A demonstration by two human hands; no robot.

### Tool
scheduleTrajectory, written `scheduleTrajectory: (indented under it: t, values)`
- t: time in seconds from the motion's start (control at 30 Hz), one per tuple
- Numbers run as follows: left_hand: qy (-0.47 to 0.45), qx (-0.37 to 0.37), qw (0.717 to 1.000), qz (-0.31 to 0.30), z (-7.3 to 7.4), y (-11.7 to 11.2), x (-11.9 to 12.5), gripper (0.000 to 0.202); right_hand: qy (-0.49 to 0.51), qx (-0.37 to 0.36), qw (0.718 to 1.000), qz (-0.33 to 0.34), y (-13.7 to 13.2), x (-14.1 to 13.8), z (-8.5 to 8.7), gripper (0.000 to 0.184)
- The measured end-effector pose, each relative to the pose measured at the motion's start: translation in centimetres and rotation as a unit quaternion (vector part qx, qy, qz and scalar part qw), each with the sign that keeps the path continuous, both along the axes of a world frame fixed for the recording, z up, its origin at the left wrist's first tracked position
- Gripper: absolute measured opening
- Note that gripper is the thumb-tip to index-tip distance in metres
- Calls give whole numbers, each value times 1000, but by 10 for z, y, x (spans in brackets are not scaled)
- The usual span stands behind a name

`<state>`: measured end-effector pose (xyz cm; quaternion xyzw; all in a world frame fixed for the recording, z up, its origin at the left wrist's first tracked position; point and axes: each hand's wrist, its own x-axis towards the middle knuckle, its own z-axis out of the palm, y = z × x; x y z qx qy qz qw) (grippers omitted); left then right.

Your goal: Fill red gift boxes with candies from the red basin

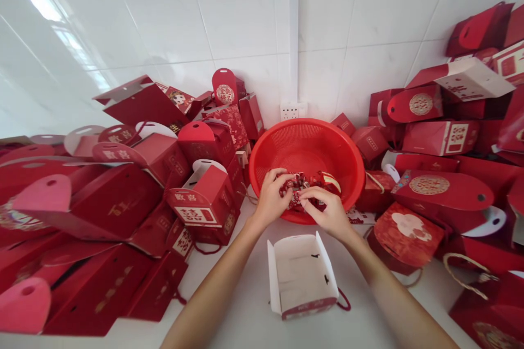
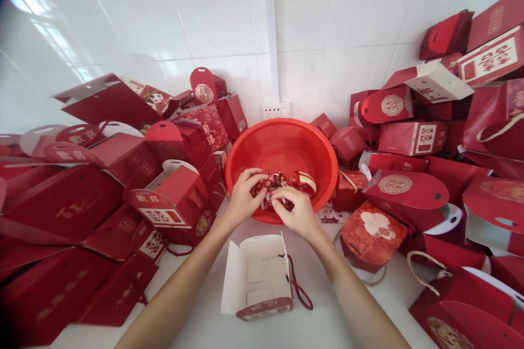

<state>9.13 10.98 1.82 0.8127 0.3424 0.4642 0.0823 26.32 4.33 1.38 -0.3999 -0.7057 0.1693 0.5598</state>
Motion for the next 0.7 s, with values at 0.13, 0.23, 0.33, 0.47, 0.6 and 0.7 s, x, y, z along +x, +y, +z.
scheduleTrajectory:
  t: [0.13,0.23,0.33,0.47,0.6,0.7]
  values:
    - [67,-40,994,72,-3,1,-2,40,-76,55,992,-79,-1,-4,-4,15]
    - [106,-51,990,77,-2,-4,0,39,-148,132,962,-188,2,-3,-16,15]
    - [126,-53,986,97,1,-10,4,34,-151,166,921,-317,6,2,-28,19]
    - [138,-48,983,111,1,-15,9,29,-123,121,903,-393,12,3,-40,45]
    - [142,-37,982,121,-6,-9,9,27,-136,110,915,-362,16,1,-48,39]
    - [127,-21,984,124,-12,3,8,23,-151,107,931,-313,21,7,-53,45]
